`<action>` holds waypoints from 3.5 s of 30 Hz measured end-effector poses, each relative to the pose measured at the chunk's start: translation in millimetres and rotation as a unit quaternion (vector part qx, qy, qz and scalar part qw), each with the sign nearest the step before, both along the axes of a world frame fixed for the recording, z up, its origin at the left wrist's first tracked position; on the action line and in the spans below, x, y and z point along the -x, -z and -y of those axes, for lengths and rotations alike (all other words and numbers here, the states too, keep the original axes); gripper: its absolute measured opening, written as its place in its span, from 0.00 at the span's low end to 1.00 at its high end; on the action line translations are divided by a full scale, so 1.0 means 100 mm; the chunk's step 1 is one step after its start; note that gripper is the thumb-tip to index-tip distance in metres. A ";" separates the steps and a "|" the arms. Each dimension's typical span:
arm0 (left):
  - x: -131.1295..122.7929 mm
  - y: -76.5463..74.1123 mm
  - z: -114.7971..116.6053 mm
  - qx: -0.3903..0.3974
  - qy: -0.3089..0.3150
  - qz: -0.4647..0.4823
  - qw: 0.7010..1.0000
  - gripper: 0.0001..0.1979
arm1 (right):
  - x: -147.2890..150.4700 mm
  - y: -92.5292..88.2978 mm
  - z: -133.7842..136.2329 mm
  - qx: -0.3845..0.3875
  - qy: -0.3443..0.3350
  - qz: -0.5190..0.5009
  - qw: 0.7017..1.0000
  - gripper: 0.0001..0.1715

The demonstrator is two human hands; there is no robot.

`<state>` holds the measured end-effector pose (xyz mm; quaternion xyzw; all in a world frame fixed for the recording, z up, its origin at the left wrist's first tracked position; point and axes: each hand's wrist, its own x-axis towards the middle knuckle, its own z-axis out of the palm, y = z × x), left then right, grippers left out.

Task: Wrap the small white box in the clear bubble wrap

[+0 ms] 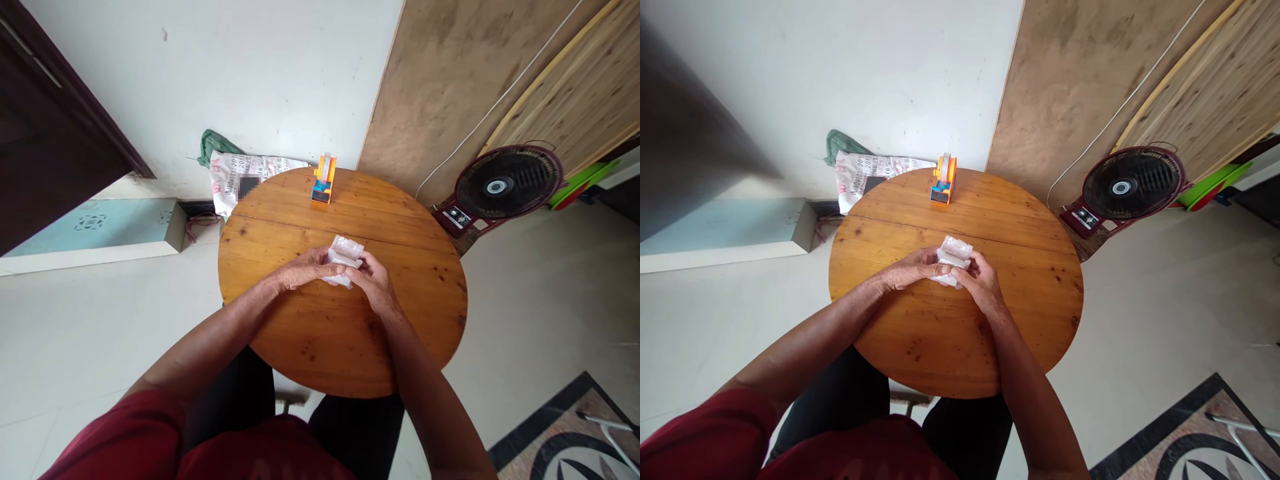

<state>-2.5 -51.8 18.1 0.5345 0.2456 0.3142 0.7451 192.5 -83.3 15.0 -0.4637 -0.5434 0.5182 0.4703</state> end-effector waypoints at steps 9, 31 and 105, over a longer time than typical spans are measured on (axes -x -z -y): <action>0.02 0.04 -0.02 0.047 -0.002 0.022 0.999 0.26 | -0.03 0.01 0.00 -0.025 0.003 0.025 0.999 0.29; -0.02 0.02 -0.02 0.082 -0.053 0.036 0.995 0.29 | -0.02 -0.01 0.05 -0.083 0.037 0.058 0.994 0.28; -0.10 0.06 0.02 0.143 -0.056 0.145 0.977 0.22 | 0.14 -0.07 0.22 -0.484 0.189 0.450 0.726 0.13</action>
